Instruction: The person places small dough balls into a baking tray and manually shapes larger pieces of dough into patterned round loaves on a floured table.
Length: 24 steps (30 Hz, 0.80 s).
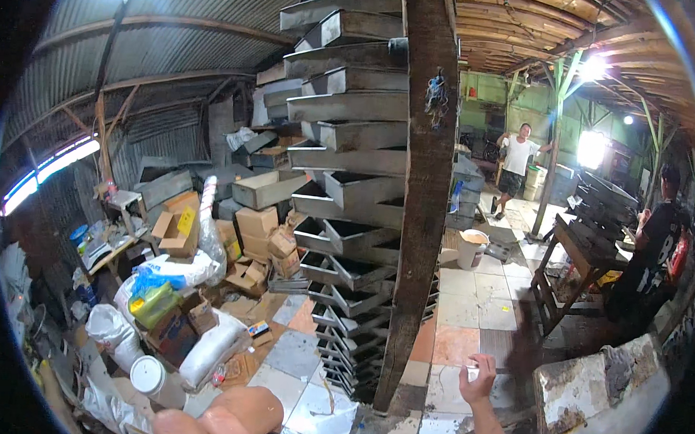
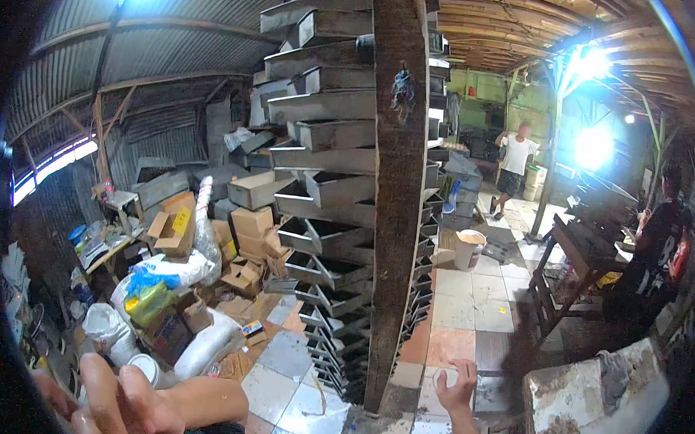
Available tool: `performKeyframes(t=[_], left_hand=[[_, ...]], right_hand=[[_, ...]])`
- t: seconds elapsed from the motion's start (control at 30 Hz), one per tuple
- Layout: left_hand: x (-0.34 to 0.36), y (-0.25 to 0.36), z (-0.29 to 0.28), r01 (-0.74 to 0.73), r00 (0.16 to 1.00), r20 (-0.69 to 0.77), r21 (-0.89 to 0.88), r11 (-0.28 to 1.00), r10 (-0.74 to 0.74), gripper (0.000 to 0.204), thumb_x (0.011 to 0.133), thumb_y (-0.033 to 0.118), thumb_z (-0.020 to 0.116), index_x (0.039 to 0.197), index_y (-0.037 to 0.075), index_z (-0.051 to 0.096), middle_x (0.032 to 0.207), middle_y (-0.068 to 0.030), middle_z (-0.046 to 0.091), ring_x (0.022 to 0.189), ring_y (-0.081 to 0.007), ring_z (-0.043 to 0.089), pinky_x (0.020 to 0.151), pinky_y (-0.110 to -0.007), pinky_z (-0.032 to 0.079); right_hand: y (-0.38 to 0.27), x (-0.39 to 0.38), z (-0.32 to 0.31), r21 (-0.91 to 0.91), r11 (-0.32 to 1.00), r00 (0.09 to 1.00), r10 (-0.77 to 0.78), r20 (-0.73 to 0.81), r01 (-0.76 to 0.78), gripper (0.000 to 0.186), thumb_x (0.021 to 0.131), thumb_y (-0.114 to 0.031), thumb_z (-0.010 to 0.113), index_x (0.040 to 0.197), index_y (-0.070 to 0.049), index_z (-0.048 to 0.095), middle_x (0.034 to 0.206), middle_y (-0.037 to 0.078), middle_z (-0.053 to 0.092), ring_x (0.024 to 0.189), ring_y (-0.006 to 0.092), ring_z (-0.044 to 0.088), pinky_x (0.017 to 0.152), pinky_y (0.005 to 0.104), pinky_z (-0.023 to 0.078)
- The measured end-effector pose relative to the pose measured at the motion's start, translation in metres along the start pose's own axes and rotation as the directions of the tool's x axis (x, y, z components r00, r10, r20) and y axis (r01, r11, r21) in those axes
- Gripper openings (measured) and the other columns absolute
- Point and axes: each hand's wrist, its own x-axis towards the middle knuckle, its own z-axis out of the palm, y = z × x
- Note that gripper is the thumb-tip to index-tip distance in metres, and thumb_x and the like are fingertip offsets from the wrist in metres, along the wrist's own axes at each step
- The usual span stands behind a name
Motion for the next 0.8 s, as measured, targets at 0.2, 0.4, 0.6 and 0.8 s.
performKeyframes(t=[0.2,0.4,0.6,0.8], left_hand=[[0.038,-0.086,-0.041,-0.233,0.967,0.073,-0.128,0.964,0.243,0.052,0.101,0.032,0.064,0.147,0.044,0.042,0.113,0.0020,0.061,0.103,-0.0199,0.040,0.088,-0.039,0.031],[0.051,-0.128,-0.058,-0.170,0.960,0.157,-0.330,0.928,0.232,0.040,0.105,0.036,0.051,0.145,0.039,0.044,0.108,0.0039,0.066,0.101,-0.0187,0.041,0.086,-0.039,0.028],[0.044,-0.141,-0.106,-0.179,0.932,0.206,-0.452,0.874,0.298,0.035,0.110,0.041,0.036,0.142,0.034,0.047,0.101,0.0062,0.073,0.098,-0.0172,0.041,0.083,-0.040,0.024],[0.027,-0.108,-0.209,-0.073,0.977,0.156,-0.382,0.921,0.143,0.055,0.099,0.032,0.067,0.148,0.028,0.043,0.109,0.0124,0.070,0.101,-0.0150,0.042,0.087,-0.036,0.030]], right_hand=[[0.013,0.042,0.028,-0.004,0.999,0.991,0.053,-0.123,-0.054,0.027,0.074,-0.005,0.071,0.101,-0.001,0.064,0.102,0.016,0.063,0.098,0.0346,0.060,0.080,0.0417,0.052],[0.024,0.044,0.036,-0.115,0.993,0.992,-0.040,-0.119,0.026,0.028,0.075,-0.005,0.071,0.102,-0.002,0.063,0.101,0.016,0.062,0.098,0.0350,0.060,0.083,0.0429,0.051],[0.008,0.036,0.022,-0.125,0.985,0.971,0.092,-0.219,-0.121,0.022,0.075,-0.003,0.069,0.096,-0.002,0.064,0.099,0.015,0.062,0.093,0.0307,0.061,0.070,0.0369,0.053],[-0.040,0.081,0.001,-0.210,0.977,0.927,-0.047,-0.373,-0.034,0.016,0.079,0.001,0.068,0.093,-0.001,0.061,0.097,0.012,0.060,0.086,0.0243,0.059,0.073,0.0325,0.049]])
